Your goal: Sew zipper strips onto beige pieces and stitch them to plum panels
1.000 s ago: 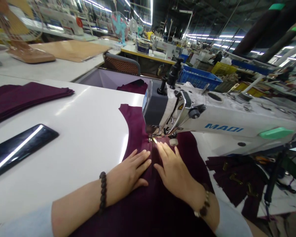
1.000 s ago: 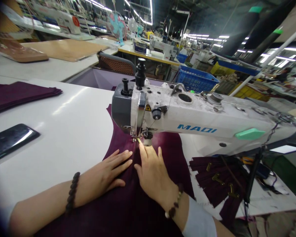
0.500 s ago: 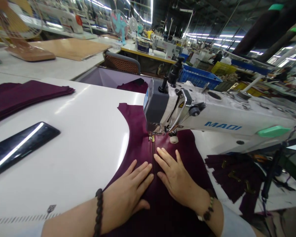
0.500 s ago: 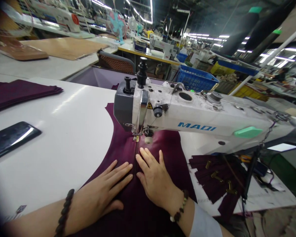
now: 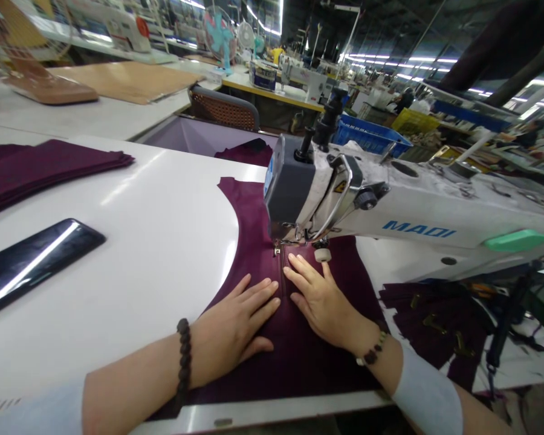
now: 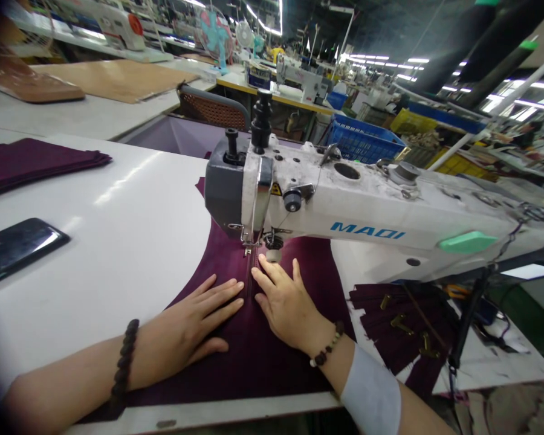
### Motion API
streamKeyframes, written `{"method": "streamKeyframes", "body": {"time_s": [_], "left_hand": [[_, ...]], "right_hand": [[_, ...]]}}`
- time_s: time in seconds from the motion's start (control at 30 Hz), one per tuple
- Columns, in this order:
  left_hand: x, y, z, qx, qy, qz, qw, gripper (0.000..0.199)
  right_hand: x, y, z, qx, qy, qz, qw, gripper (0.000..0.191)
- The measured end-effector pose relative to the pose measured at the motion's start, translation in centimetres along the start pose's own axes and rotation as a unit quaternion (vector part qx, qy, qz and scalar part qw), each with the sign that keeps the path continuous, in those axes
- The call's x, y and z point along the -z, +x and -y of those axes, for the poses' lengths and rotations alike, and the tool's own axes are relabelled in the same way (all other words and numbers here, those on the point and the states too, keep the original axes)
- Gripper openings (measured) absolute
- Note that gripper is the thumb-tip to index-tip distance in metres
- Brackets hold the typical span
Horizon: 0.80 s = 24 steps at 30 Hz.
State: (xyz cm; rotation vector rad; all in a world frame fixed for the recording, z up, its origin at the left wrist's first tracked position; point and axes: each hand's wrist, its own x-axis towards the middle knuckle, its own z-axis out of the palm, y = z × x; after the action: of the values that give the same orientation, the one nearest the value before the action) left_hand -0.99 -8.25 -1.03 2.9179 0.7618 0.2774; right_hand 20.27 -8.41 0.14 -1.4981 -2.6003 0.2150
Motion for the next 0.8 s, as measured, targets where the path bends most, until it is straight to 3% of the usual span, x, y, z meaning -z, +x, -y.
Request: {"method": "streamKeyframes", "body": {"time_s": [0.57,0.8], "left_hand": [[0.2,1.6,3.5,-0.016,-0.007,0.004,1.0,0.053],[0.0,2.0,4.6,-0.018,-0.01,0.005,1.0,0.051]], "right_hand": [[-0.2,3.0,-2.4,0.018,0.02,-0.019,0.999,0.039],[-0.1,4.2,-3.0,0.011,0.021,0.0,1.0,0.036]]}}
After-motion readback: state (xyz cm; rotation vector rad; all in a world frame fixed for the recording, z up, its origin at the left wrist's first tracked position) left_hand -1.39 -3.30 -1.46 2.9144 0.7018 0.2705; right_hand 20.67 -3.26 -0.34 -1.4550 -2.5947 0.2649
